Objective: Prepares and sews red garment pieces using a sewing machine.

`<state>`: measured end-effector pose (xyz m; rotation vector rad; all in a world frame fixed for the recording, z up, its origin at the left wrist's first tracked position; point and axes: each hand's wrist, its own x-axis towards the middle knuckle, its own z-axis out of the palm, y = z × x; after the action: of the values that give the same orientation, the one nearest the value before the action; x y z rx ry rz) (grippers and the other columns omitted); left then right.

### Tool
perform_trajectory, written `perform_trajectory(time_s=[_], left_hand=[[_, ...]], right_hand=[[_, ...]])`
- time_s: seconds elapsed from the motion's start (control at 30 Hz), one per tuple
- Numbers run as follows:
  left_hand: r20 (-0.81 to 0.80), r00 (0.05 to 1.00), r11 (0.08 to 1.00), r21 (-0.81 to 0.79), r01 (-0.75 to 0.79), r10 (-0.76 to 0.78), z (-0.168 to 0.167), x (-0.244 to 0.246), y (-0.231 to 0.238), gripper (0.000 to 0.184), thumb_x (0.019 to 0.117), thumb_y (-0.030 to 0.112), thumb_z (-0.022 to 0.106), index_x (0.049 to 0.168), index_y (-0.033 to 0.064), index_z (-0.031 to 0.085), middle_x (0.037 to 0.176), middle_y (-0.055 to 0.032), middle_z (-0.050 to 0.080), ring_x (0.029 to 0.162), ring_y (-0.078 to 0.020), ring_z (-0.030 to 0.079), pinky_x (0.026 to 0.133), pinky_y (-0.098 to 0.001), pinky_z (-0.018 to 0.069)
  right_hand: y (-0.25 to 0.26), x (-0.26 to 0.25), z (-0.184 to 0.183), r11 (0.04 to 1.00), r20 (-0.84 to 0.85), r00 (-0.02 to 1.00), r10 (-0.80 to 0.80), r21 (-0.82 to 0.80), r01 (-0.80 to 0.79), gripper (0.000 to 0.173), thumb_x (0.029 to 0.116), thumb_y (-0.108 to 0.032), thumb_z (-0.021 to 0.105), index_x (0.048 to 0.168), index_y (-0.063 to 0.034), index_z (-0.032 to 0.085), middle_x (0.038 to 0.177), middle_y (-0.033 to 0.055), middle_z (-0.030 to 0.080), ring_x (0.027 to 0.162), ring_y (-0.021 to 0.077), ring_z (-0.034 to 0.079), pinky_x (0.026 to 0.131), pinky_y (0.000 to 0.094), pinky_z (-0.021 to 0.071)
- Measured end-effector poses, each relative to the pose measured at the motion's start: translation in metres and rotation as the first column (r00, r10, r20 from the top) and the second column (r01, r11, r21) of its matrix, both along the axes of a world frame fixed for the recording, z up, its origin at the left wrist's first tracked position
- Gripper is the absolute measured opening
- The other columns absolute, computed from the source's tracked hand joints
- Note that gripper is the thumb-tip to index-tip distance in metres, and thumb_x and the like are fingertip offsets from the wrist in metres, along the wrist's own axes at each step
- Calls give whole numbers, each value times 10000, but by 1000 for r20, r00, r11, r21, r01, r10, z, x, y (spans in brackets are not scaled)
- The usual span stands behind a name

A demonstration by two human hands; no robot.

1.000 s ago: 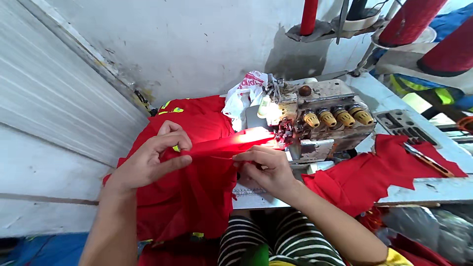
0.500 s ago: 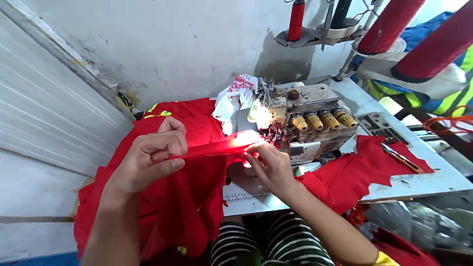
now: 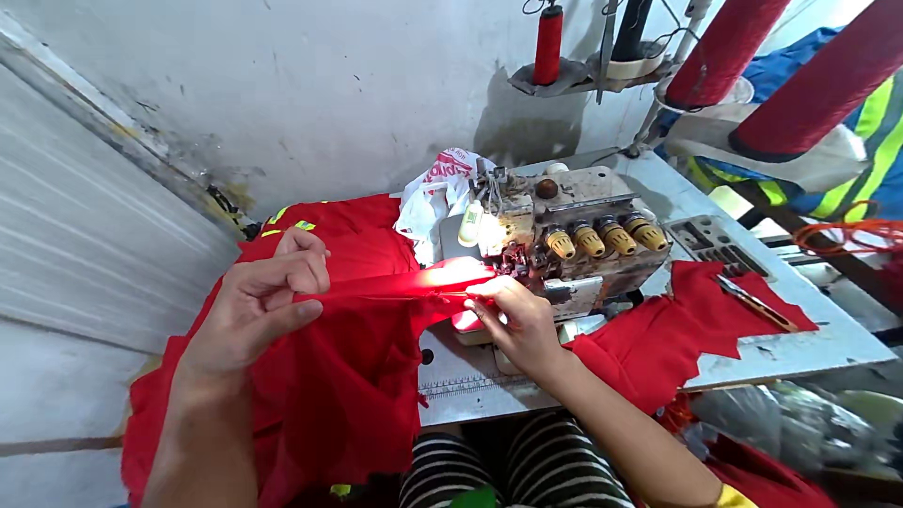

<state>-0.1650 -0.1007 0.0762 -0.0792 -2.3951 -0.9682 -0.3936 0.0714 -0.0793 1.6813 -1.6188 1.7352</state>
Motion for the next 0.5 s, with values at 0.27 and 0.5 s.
perform_trajectory(time_s=[0.27,0.5], left_hand=[[-2,1000,1000,3,-10,10,-2,2,-5,260,943,442,666,736,294,615,777,184,608,1057,-12,588,1095,-256,351],[-7,947,924,219,314,-320,13,-41,23,289,942,353,676,712,242,542,689,148,540,735,21,582,737,-155,488]], right_hand=[[1,-1,4,999,59,998,23,-32,-22,133,917,-149,703,893,-38,773,899,141,707,707,115,652,623,208,527],[29,-25,13,909,275,895,352,127,-397,229,967,-130,644,1100,54,676,892,53,707,682,-51,558,645,99,471]])
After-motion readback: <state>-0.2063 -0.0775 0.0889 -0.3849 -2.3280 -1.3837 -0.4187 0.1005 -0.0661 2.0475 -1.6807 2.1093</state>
